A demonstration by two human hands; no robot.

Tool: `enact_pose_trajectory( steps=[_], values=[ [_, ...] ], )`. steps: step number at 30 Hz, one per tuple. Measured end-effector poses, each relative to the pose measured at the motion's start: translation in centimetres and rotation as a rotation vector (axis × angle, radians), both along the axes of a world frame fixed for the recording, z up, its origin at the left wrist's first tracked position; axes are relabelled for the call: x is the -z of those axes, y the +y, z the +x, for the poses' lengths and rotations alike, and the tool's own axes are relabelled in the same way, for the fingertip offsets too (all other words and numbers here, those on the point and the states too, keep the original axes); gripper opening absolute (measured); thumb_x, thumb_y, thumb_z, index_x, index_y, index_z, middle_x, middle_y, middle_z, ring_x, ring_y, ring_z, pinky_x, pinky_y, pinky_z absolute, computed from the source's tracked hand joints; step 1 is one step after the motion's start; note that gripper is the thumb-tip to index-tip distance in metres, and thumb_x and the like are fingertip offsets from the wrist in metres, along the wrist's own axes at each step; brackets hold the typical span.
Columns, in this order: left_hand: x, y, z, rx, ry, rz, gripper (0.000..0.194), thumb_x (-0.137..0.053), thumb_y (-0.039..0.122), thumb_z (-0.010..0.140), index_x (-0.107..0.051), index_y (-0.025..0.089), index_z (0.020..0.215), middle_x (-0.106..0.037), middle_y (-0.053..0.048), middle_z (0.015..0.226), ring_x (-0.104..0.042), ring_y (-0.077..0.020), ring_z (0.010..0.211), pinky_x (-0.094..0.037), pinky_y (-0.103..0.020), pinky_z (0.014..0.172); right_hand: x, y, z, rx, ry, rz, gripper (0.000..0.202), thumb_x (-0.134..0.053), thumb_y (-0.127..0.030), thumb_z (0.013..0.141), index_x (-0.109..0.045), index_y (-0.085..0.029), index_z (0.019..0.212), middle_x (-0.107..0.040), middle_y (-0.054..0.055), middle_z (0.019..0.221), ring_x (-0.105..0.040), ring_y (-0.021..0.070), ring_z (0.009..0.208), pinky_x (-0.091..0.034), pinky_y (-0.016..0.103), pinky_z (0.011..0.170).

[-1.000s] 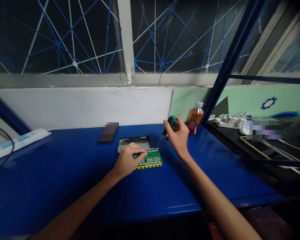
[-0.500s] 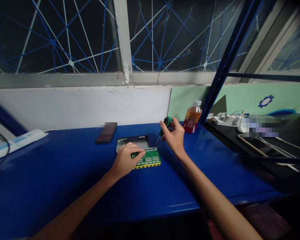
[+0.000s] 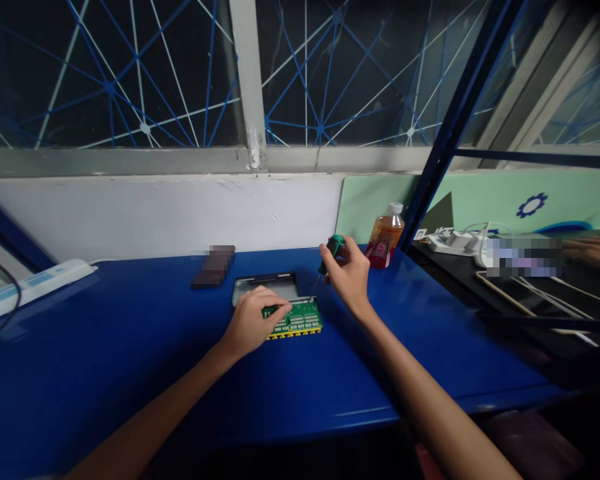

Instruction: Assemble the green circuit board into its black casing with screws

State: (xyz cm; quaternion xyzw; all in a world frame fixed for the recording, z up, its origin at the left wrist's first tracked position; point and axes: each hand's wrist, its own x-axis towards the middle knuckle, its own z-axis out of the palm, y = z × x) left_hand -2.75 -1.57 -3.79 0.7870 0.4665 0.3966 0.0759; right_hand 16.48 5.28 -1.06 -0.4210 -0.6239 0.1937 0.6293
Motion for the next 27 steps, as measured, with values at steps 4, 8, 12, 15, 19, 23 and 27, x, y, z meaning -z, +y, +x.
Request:
enact_pose_trajectory(
  steps=[4, 8, 12, 15, 19, 23, 27],
  values=[
    [0.01, -0.03, -0.01, 0.006, 0.004, -0.004, 0.015, -0.062, 0.023, 0.085, -0.076, 0.021, 0.079, -0.074, -0.004, 0.077, -0.063, -0.0191, 0.072, -0.049, -0.033, 0.069, 0.00, -0.02, 0.00, 0.008, -0.009, -0.005, 0.024, -0.059, -0.043, 0.084, -0.057, -0.021, 0.092, -0.062, -0.001, 0.068, -0.050, 0.0080, 0.044, -0.043, 0.023, 0.042],
    [-0.06, -0.10, -0.04, 0.007, 0.000, -0.013, 0.016, -0.062, 0.023, 0.085, -0.076, 0.019, 0.078, -0.074, -0.004, 0.077, -0.063, -0.0190, 0.072, -0.049, -0.033, 0.069, -0.04, 0.00, 0.02, 0.012, -0.003, -0.003, 0.024, -0.059, -0.043, 0.083, -0.057, -0.020, 0.090, -0.062, -0.001, 0.068, -0.050, 0.0076, 0.043, -0.043, 0.022, 0.042],
    [-0.12, -0.09, -0.03, 0.007, -0.001, -0.017, 0.016, -0.062, 0.024, 0.085, -0.076, 0.020, 0.077, -0.074, -0.004, 0.076, -0.063, -0.0192, 0.072, -0.049, -0.034, 0.069, -0.12, -0.01, 0.04, 0.019, -0.006, 0.014, 0.023, -0.059, -0.043, 0.084, -0.057, -0.021, 0.091, -0.062, -0.001, 0.067, -0.050, 0.0081, 0.043, -0.044, 0.023, 0.043],
    [-0.17, -0.09, -0.02, 0.012, 0.000, -0.020, 0.017, -0.061, 0.025, 0.085, -0.076, 0.021, 0.078, -0.074, -0.004, 0.076, -0.063, -0.0192, 0.071, -0.049, -0.035, 0.068, -0.17, -0.09, 0.05, 0.029, -0.043, 0.023, 0.023, -0.059, -0.043, 0.084, -0.057, -0.021, 0.091, -0.061, -0.002, 0.065, -0.050, 0.0087, 0.044, -0.044, 0.023, 0.043],
    [-0.27, -0.16, 0.01, 0.007, -0.008, -0.028, 0.016, -0.062, 0.025, 0.084, -0.076, 0.021, 0.078, -0.074, -0.004, 0.076, -0.063, -0.0192, 0.071, -0.049, -0.035, 0.068, -0.30, -0.24, 0.04, 0.041, -0.076, 0.039, 0.022, -0.058, -0.042, 0.084, -0.057, -0.022, 0.092, -0.059, -0.002, 0.063, -0.049, 0.0088, 0.043, -0.043, 0.024, 0.044],
    [-0.30, -0.15, 0.03, 0.006, -0.007, -0.028, 0.016, -0.062, 0.025, 0.084, -0.076, 0.021, 0.077, -0.074, -0.004, 0.075, -0.063, -0.0194, 0.071, -0.049, -0.035, 0.067, -0.51, -0.49, -0.04, 0.046, -0.086, 0.059, 0.022, -0.058, -0.042, 0.084, -0.058, -0.021, 0.093, -0.057, -0.003, 0.060, -0.048, 0.0091, 0.043, -0.042, 0.024, 0.044],
    [-0.16, -0.08, -0.01, 0.010, -0.004, -0.029, 0.015, -0.062, 0.024, 0.084, -0.076, 0.021, 0.077, -0.074, -0.004, 0.075, -0.064, -0.0196, 0.072, -0.049, -0.034, 0.067, -0.68, -0.94, -0.23, 0.028, -0.132, 0.085, 0.022, -0.057, -0.040, 0.085, -0.057, -0.021, 0.095, -0.056, -0.003, 0.060, -0.048, 0.0092, 0.044, -0.041, 0.024, 0.044]
  ],
)
